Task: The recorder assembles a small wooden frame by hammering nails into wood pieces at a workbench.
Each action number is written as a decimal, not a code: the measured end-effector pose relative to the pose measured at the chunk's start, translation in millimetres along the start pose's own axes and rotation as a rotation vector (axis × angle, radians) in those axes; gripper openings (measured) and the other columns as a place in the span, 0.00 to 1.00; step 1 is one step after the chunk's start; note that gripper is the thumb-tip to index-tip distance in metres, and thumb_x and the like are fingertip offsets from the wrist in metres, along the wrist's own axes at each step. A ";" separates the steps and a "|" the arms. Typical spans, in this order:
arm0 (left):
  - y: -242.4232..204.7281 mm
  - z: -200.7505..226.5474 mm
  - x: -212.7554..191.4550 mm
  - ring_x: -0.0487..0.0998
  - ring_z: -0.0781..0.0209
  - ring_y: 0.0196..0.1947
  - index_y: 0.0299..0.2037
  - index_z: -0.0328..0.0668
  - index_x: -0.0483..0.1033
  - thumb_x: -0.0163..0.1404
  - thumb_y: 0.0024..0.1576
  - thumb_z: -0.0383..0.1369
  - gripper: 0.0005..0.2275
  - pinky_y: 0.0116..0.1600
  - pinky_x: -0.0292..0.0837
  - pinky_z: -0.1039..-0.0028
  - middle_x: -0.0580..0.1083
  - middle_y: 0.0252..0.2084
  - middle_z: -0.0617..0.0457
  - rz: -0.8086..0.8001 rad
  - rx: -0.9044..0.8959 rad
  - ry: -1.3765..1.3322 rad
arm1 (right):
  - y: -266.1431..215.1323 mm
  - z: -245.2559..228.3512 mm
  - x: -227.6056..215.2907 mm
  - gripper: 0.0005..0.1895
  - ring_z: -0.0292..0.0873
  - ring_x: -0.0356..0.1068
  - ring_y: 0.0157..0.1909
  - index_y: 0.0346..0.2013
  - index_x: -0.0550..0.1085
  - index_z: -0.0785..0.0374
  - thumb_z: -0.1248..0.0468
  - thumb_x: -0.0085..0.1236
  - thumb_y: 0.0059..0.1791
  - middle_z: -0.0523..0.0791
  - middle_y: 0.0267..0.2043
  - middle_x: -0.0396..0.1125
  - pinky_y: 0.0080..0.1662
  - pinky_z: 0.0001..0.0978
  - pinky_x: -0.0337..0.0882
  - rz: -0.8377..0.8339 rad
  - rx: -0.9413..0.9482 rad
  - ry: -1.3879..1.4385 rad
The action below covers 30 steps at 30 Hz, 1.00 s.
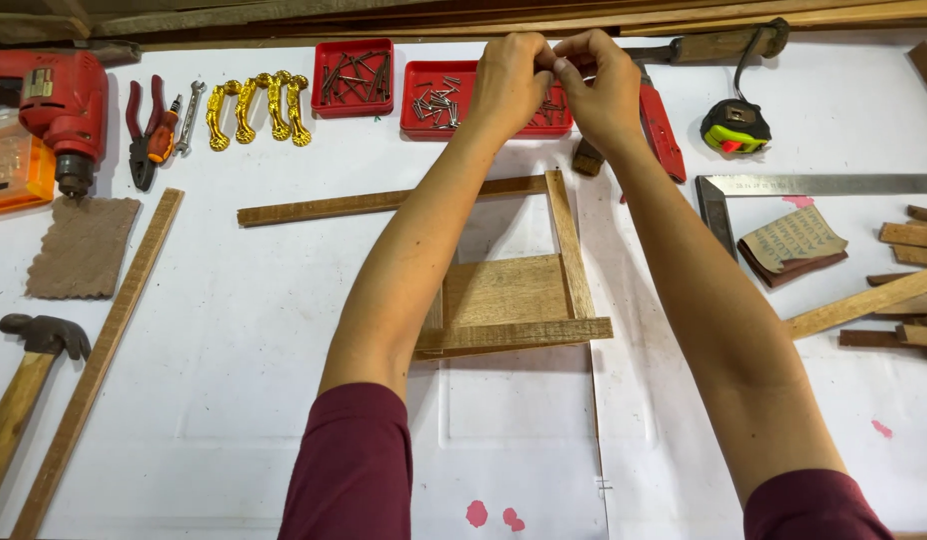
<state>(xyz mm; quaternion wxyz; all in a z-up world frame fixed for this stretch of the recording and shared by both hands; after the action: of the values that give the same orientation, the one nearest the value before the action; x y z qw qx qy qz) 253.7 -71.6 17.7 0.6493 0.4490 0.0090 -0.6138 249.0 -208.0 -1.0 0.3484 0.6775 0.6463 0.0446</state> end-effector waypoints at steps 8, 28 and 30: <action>-43.5 51.2 20.1 0.86 0.61 0.28 0.32 0.35 0.79 0.61 0.50 0.23 0.04 0.35 0.80 0.71 0.82 0.28 0.50 -0.132 -0.082 -0.229 | -79.6 -16.3 -46.4 0.06 0.34 0.77 0.42 0.45 0.78 0.68 0.67 0.61 0.55 0.44 0.40 0.77 0.46 0.24 0.78 0.106 0.210 0.359; -157.8 194.5 78.9 0.85 0.55 0.29 0.34 0.38 0.72 0.61 0.50 0.23 0.09 0.35 0.81 0.68 0.81 0.27 0.49 -0.275 -0.017 -0.194 | -250.2 -40.0 -157.9 0.09 0.32 0.74 0.41 0.47 0.80 0.68 0.69 0.62 0.53 0.44 0.42 0.78 0.44 0.22 0.74 0.280 0.397 0.351; -167.6 207.8 73.6 0.85 0.50 0.31 0.36 0.37 0.71 0.61 0.51 0.24 0.09 0.36 0.80 0.65 0.81 0.28 0.47 -0.228 0.012 -0.199 | -258.7 -43.9 -162.4 0.09 0.32 0.74 0.41 0.48 0.80 0.68 0.70 0.61 0.53 0.44 0.43 0.77 0.45 0.22 0.75 0.288 0.375 0.377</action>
<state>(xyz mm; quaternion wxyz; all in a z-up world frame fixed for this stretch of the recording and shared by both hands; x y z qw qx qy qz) 24.7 -226.8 4.4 0.5703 0.3859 -0.0080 -0.7251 -18.0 -357.3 -41.7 0.0813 0.7943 0.5939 0.0984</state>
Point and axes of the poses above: each hand's wrist, its own y-axis towards the middle knuckle, its own x-axis out of the palm, z = x × y, the point moved 10 cm from there along y, towards the middle knuckle
